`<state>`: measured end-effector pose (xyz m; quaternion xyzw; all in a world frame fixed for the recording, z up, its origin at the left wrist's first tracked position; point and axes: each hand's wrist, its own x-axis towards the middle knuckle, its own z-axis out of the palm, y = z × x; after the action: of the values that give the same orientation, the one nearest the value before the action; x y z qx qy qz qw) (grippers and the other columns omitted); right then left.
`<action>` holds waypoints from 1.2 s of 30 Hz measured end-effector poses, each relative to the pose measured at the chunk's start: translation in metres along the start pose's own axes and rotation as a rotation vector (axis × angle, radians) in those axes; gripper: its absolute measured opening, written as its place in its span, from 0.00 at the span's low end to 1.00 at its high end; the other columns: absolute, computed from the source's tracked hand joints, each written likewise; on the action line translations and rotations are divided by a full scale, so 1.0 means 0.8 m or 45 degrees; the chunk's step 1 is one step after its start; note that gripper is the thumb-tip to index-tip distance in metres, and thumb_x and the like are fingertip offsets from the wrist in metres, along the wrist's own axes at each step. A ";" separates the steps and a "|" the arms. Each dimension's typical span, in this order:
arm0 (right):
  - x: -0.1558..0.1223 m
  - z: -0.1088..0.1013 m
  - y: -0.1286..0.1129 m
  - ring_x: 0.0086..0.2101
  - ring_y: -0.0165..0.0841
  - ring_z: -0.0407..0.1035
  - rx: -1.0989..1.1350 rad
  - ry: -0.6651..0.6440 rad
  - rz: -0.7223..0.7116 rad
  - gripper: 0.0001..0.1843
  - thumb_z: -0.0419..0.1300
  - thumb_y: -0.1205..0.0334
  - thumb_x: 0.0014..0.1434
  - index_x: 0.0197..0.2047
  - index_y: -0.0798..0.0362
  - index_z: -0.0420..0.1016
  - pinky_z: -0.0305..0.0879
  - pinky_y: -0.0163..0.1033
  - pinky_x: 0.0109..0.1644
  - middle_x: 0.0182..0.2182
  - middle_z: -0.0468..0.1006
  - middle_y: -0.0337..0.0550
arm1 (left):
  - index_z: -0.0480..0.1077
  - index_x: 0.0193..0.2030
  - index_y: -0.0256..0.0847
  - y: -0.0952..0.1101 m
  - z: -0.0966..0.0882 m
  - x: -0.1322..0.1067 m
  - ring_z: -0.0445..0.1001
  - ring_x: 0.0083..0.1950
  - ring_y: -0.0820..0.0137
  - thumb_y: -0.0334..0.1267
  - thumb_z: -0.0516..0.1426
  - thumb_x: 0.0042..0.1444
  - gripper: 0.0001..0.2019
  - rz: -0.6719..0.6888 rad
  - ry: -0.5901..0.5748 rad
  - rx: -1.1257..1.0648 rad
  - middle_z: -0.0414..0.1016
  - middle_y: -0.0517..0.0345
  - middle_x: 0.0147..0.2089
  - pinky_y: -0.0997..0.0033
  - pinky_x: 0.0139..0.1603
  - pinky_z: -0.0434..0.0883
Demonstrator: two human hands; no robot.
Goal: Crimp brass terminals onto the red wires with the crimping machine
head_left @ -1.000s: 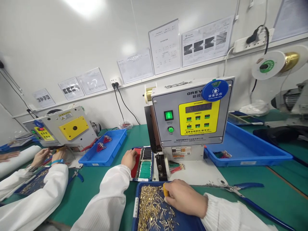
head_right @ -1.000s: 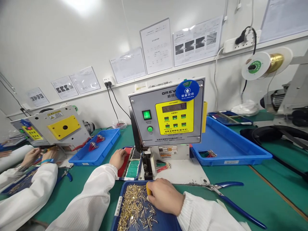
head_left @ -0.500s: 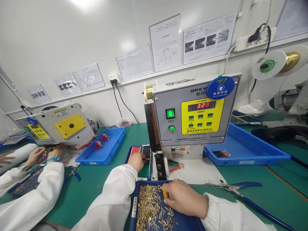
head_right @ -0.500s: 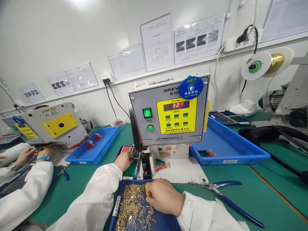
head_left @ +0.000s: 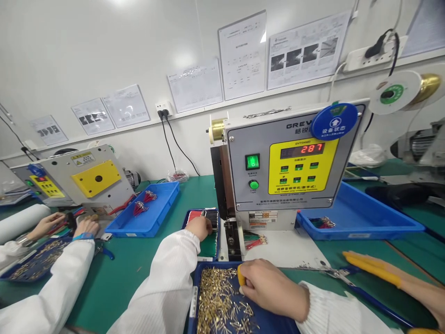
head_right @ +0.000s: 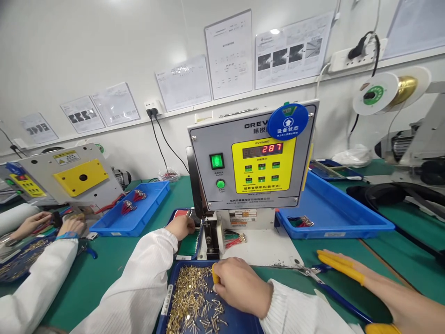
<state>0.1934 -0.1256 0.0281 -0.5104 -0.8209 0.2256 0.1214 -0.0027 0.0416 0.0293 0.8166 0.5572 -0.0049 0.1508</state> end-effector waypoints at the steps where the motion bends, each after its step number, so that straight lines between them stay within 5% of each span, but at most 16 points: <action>1: 0.000 0.000 0.000 0.27 0.31 0.65 0.010 -0.002 0.003 0.05 0.57 0.67 0.51 0.24 0.53 0.67 0.52 0.34 0.30 0.26 0.74 0.38 | 0.77 0.28 0.43 -0.002 0.001 0.000 0.76 0.36 0.68 0.29 0.60 0.44 0.06 0.013 0.007 -0.008 0.78 0.59 0.31 0.75 0.37 0.68; 12: -0.003 -0.002 0.003 0.24 0.28 0.59 -0.061 -0.054 0.090 0.11 0.60 0.64 0.50 0.23 0.53 0.60 0.48 0.35 0.28 0.23 0.70 0.36 | 0.77 0.36 0.42 -0.015 0.020 -0.013 0.74 0.44 0.65 0.33 0.56 0.52 0.08 0.103 0.174 -0.115 0.78 0.54 0.40 0.68 0.48 0.67; 28: 0.000 -0.002 -0.001 0.25 0.29 0.63 0.013 0.008 0.017 0.08 0.54 0.67 0.54 0.24 0.53 0.62 0.52 0.34 0.30 0.23 0.71 0.37 | 0.74 0.33 0.40 -0.013 0.025 -0.013 0.72 0.43 0.66 0.29 0.57 0.52 0.05 0.131 0.295 -0.042 0.76 0.55 0.37 0.70 0.44 0.66; 32: 0.000 -0.003 0.000 0.24 0.29 0.63 0.075 -0.057 0.061 0.04 0.59 0.66 0.50 0.26 0.52 0.66 0.52 0.33 0.29 0.21 0.72 0.34 | 0.75 0.40 0.40 -0.013 0.029 -0.007 0.71 0.44 0.64 0.30 0.54 0.56 0.09 0.082 0.383 -0.028 0.76 0.52 0.40 0.67 0.45 0.65; 36: 0.001 -0.001 0.000 0.23 0.28 0.65 0.091 -0.084 0.070 0.04 0.57 0.68 0.51 0.26 0.52 0.68 0.53 0.32 0.29 0.20 0.73 0.35 | 0.77 0.35 0.40 -0.014 0.036 0.000 0.68 0.46 0.62 0.31 0.51 0.58 0.12 0.073 0.430 -0.007 0.74 0.49 0.40 0.64 0.48 0.64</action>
<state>0.1931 -0.1247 0.0289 -0.5202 -0.8016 0.2748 0.1064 -0.0080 0.0379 -0.0010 0.8209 0.5512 0.1381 0.0573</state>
